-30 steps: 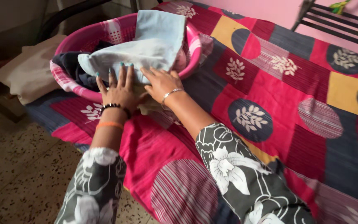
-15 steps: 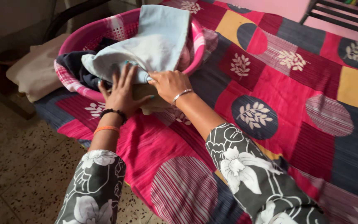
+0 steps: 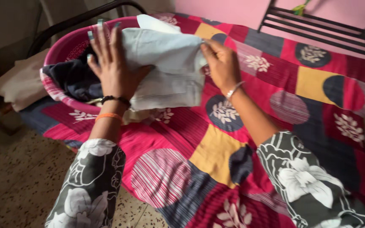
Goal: The person folds a pair of light blue jeans and a beige t-shirt on a patterned bedspread. The jeans are folded into a compact rectangle and placed into an open suitcase. The t-shirt is then folded and placed on the bed.
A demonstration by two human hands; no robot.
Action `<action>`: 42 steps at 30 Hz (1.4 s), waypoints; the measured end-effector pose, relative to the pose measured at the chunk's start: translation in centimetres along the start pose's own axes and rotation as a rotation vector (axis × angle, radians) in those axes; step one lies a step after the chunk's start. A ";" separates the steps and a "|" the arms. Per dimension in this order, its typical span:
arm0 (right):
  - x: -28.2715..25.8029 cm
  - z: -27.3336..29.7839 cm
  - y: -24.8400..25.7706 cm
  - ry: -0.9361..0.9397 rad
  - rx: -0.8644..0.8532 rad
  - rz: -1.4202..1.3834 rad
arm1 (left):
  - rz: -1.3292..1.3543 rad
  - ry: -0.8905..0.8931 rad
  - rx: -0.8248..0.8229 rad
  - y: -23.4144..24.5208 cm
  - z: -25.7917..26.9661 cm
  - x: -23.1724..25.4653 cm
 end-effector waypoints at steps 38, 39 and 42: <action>12.2 41.0 44.2 -0.732 0.961 -0.139 | 0.078 -0.529 -0.880 -20.9 19.2 27.8; 11.3 40.3 43.8 -0.625 0.865 0.036 | -0.053 -0.598 -0.758 -22.7 19.8 27.0; 8.7 36.8 40.6 -0.442 0.601 0.344 | -0.311 -0.674 -0.540 -27.6 20.9 24.7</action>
Point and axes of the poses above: each hand's wrist, its own z-axis away from the middle knuckle, its own y-axis out of the back of the hand, x = y × z, the point moved 1 cm from there along -z, towards the middle knuckle, and after that the axes turned 10 degrees about -z, right-handed, at the moved point
